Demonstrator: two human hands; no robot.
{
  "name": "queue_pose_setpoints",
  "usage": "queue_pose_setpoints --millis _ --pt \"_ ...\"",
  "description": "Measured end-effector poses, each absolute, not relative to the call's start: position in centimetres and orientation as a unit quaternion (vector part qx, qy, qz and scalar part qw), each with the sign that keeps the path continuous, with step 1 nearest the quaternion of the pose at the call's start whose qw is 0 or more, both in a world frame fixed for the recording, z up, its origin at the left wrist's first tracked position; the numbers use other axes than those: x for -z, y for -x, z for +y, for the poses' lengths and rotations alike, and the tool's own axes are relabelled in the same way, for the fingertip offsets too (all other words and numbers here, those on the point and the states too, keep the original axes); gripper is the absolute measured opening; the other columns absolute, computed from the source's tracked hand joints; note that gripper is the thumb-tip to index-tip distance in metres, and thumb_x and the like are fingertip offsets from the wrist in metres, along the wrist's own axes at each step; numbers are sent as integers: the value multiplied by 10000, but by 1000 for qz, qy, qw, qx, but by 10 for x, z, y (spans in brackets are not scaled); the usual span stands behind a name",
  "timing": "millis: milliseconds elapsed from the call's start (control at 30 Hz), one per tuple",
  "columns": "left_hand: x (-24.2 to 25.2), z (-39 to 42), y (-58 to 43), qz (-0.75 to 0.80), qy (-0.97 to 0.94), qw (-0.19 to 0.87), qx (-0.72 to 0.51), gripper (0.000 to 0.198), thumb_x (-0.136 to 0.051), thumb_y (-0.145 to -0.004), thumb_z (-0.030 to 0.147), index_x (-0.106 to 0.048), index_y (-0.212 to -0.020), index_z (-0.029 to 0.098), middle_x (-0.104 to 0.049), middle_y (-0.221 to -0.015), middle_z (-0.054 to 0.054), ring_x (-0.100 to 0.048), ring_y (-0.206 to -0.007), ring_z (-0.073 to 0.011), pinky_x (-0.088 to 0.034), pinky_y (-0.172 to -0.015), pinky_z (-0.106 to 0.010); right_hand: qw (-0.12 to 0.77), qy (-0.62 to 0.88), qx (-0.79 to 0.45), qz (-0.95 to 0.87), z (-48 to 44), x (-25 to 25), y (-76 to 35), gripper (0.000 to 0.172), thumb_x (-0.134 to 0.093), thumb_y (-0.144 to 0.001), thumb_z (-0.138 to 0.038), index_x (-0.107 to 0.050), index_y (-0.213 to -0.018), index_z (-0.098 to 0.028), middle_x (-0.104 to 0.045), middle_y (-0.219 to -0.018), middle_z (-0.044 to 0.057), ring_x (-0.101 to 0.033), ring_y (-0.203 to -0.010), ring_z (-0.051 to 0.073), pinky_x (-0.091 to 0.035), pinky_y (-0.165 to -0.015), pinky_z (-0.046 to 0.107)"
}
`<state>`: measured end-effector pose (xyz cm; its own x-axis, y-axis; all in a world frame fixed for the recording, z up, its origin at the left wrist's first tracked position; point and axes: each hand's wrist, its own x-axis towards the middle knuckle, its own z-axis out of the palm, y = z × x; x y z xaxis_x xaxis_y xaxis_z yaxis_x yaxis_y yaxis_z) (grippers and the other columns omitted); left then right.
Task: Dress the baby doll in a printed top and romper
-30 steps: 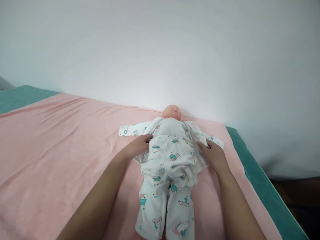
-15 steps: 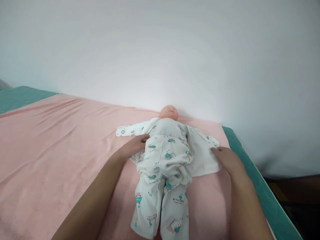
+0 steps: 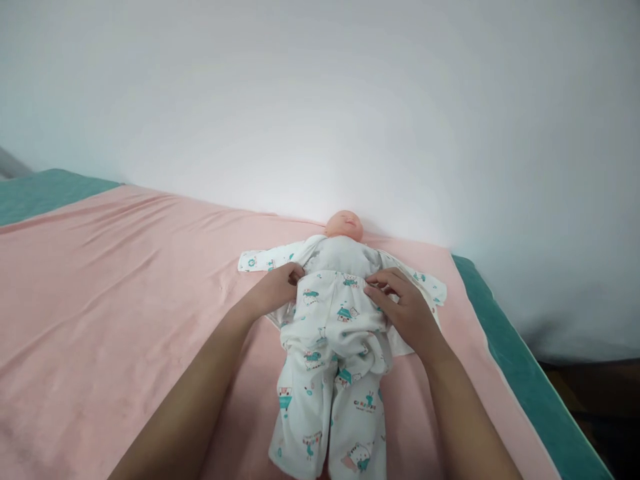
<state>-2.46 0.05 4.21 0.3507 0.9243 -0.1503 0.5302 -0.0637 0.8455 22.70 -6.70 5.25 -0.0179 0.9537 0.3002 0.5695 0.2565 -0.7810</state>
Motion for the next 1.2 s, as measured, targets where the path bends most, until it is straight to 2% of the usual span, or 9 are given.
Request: queue_pose_setpoints --millis 233,367,533,600,700,800,900,1067,1200 --pt "-60 -6 26 455 -734 417 -283 200 -524 -783 265 -642 -936 217 -666 -1022 -19 -606 -905 -182 -478 -781 -293 375 600 -284 -647 -65 -51 -226 194 -620 -810 -391 -534 -804 -217 -548 -875 6 -511 -800 153 -443 -735 297" --pt "-59 -7 23 430 -750 416 -283 213 -592 -800 396 -610 -900 209 -646 -945 -22 -578 -845 -173 -469 -762 -304 380 560 -212 -705 -65 -48 -222 123 -601 -831 -346 -575 -805 -228 -553 -991 40 -518 -964 199 -436 -855 351" --pt "-51 -9 12 350 -791 346 -364 114 -628 -793 286 -567 -764 194 -598 -1050 -35 -550 -935 -165 -447 -844 -301 386 514 -120 -757 -67 -45 -218 106 -554 -885 -330 -621 -873 -250 -582 -1142 57 -510 -1117 225 -388 -981 397" --pt "-48 -7 6 329 -783 345 -399 95 -604 -807 248 -542 -760 195 -603 -1095 -35 -554 -961 -161 -443 -842 -287 386 522 -124 -750 -64 -47 -216 124 -528 -901 -339 -619 -900 -254 -621 -1128 44 -549 -1077 214 -411 -942 376" --pt "-46 3 -6 382 -739 368 -416 93 -579 -825 258 -512 -783 209 -641 -923 -8 -567 -843 -150 -439 -749 -270 382 588 -139 -700 -49 -52 -214 164 -522 -897 -385 -622 -918 -257 -671 -917 15 -595 -868 193 -436 -797 333" --pt "-42 21 -18 458 -686 369 -428 136 -594 -819 314 -504 -794 215 -578 -721 26 -518 -699 -138 -392 -643 -257 410 640 -217 -613 -27 -53 -216 213 -582 -833 -460 -606 -869 -252 -614 -668 -26 -545 -639 167 -407 -620 293" --pt "-31 36 -25 472 -627 447 -431 204 -618 -803 364 -496 -776 203 -519 -664 36 -472 -636 -120 -361 -592 -242 464 596 -418 -505 -9 -43 -222 291 -657 -751 -501 -582 -868 -245 -615 -642 -43 -535 -562 145 -405 -545 267" --pt "-16 43 -11 382 -529 650 -389 272 -684 -742 396 -520 -806 188 -504 -697 29 -459 -606 -97 -368 -551 -217 544 518 -543 -374 -7 -20 -236 342 -788 -620 -430 -570 -802 -240 -646 -685 -39 -594 -617 153 -473 -613 279" --pt "-20 39 13 358 -561 664 -340 270 -690 -727 384 -563 -842 175 -516 -718 15 -460 -604 -90 -348 -520 -199 550 520 -550 -354 -16 -13 -243 314 -717 -677 -497 -601 -831 -249 -689 -741 6 -641 -708 216 -491 -664 338"
